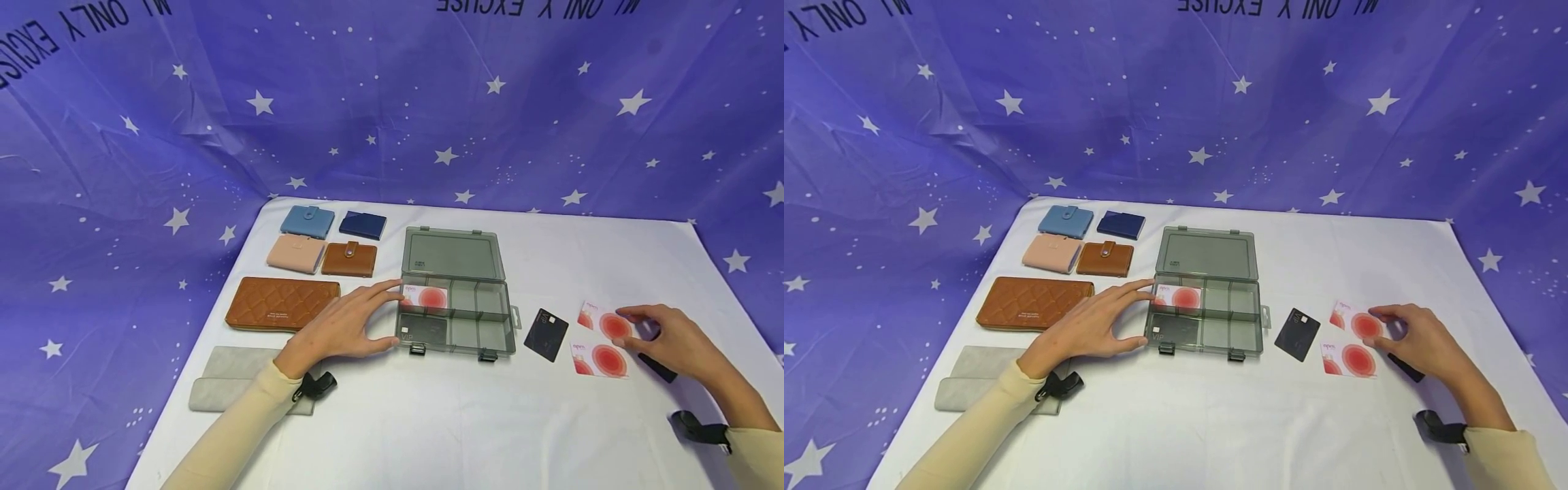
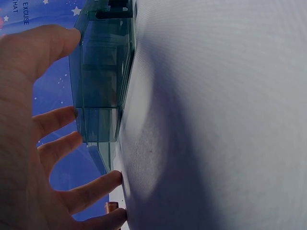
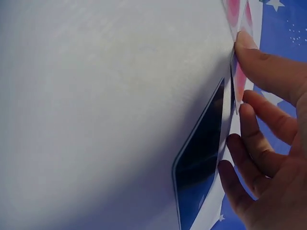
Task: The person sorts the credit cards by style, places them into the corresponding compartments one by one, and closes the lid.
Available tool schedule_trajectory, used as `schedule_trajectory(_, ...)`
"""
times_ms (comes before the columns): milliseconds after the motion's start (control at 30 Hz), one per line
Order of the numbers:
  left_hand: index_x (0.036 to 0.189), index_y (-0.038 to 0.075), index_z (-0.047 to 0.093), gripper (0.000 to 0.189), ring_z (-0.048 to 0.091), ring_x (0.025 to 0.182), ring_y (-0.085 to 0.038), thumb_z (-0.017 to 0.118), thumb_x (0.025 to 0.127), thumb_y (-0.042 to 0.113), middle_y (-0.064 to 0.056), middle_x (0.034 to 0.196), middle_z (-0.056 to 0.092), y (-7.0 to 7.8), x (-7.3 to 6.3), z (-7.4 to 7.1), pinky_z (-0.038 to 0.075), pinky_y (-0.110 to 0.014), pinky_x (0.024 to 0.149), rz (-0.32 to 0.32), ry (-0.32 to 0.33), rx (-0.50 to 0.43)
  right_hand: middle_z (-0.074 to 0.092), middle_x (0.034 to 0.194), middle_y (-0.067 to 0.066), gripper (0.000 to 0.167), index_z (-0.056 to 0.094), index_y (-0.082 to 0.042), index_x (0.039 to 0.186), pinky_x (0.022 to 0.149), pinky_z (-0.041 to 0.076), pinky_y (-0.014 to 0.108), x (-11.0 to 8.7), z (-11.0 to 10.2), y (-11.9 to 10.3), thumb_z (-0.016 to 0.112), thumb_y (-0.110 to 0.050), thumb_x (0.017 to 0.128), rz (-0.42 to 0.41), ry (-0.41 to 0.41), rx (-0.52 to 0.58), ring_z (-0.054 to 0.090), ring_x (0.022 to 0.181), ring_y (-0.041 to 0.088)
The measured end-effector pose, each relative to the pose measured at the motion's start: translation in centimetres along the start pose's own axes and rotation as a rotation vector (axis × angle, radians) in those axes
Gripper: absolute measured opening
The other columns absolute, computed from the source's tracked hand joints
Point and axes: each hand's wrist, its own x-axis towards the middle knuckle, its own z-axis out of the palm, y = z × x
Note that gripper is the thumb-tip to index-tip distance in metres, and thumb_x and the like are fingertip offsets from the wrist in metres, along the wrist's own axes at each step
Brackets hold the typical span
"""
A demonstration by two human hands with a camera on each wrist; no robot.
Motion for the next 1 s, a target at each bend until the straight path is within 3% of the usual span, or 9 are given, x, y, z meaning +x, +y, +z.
schedule_trajectory(167,0.16,0.028,0.052,0.078,0.052,0.145,-0.025,0.072,0.094,0.065,0.015,0.175,0.03,0.1,0.0,-0.1,0.053,-0.053,0.104,-0.006,-0.005,-0.007,0.073,0.108,0.02,0.058,0.076,-0.004,0.12,0.079,0.041,0.022,-0.1,0.0,-0.1,0.102,-0.015,0.069,-0.038,0.032,0.009,0.06,0.097,0.03)
schedule_trajectory(333,0.159,0.027,0.052,0.078,0.054,0.144,-0.025,0.071,0.093,0.065,0.015,0.174,0.03,0.0,0.0,0.0,0.054,-0.052,0.102,-0.002,0.0,-0.003,0.074,0.098,0.013,0.053,0.071,-0.012,0.127,0.069,0.048,0.036,-0.2,-0.2,-0.7,0.095,-0.013,0.08,-0.009,0.053,-0.032,0.06,0.083,0.026)
schedule_trajectory(433,0.16,0.028,0.052,0.078,0.053,0.144,-0.025,0.071,0.094,0.065,0.015,0.174,0.03,0.0,-0.1,0.0,0.054,-0.053,0.102,0.0,-0.001,-0.001,0.076,0.099,0.02,0.039,0.072,-0.014,0.127,0.066,0.05,0.042,-0.3,-0.3,-1.3,0.087,-0.013,0.091,0.028,0.088,-0.006,0.068,0.085,0.039)
schedule_trajectory(533,0.16,0.027,0.052,0.079,0.053,0.144,-0.026,0.072,0.094,0.065,0.013,0.174,0.031,0.0,-0.1,-0.1,0.053,-0.053,0.104,0.004,0.001,-0.003,0.075,0.106,0.027,0.03,0.073,-0.013,0.127,0.075,0.053,0.056,-0.2,-0.3,-2.5,0.08,-0.013,0.097,0.051,0.133,0.042,0.068,0.099,0.056)
schedule_trajectory(567,0.16,0.027,0.052,0.079,0.053,0.144,-0.026,0.072,0.093,0.065,0.013,0.174,0.032,0.1,0.0,-0.1,0.053,-0.053,0.104,0.006,0.003,-0.005,0.075,0.107,0.027,0.03,0.073,-0.013,0.127,0.078,0.054,0.052,-0.1,-0.4,-2.9,0.08,-0.013,0.098,0.059,0.147,0.053,0.068,0.102,0.057)
schedule_trajectory(667,0.159,0.026,0.053,0.079,0.054,0.143,-0.026,0.072,0.093,0.065,0.012,0.174,0.033,0.1,0.0,-0.1,0.053,-0.053,0.103,0.01,0.008,-0.007,0.075,0.107,0.025,0.032,0.074,-0.012,0.128,0.088,0.056,0.03,0.3,-0.5,-4.2,0.081,-0.013,0.097,0.074,0.192,0.107,0.076,0.103,0.017)
schedule_trajectory(800,0.159,0.027,0.052,0.079,0.054,0.144,-0.025,0.072,0.093,0.065,0.012,0.175,0.032,0.0,0.1,0.0,0.053,-0.052,0.103,0.003,-0.001,0.0,0.075,0.101,0.009,0.032,0.075,-0.011,0.128,0.081,0.04,-0.001,1.2,-0.9,-6.2,0.081,-0.014,0.098,0.078,0.235,0.191,0.048,0.095,-0.03)
schedule_trajectory(933,0.159,0.027,0.053,0.079,0.052,0.145,-0.025,0.072,0.093,0.066,0.013,0.175,0.031,0.0,0.1,0.0,0.053,-0.053,0.105,-0.002,-0.009,0.004,0.07,0.095,-0.009,0.03,0.076,-0.014,0.128,0.082,0.041,-0.001,2.6,-0.9,-9.0,0.08,-0.017,0.099,0.076,0.233,0.228,0.054,0.094,-0.024)
schedule_trajectory(1000,0.159,0.027,0.053,0.078,0.052,0.145,-0.025,0.072,0.093,0.066,0.012,0.175,0.031,0.0,0.1,0.0,0.053,-0.053,0.104,0.002,-0.006,0.001,0.071,0.095,-0.007,0.029,0.077,-0.015,0.128,0.083,0.041,0.001,3.2,-0.8,-10.6,0.08,-0.017,0.099,0.059,0.232,0.235,0.07,0.095,-0.006)
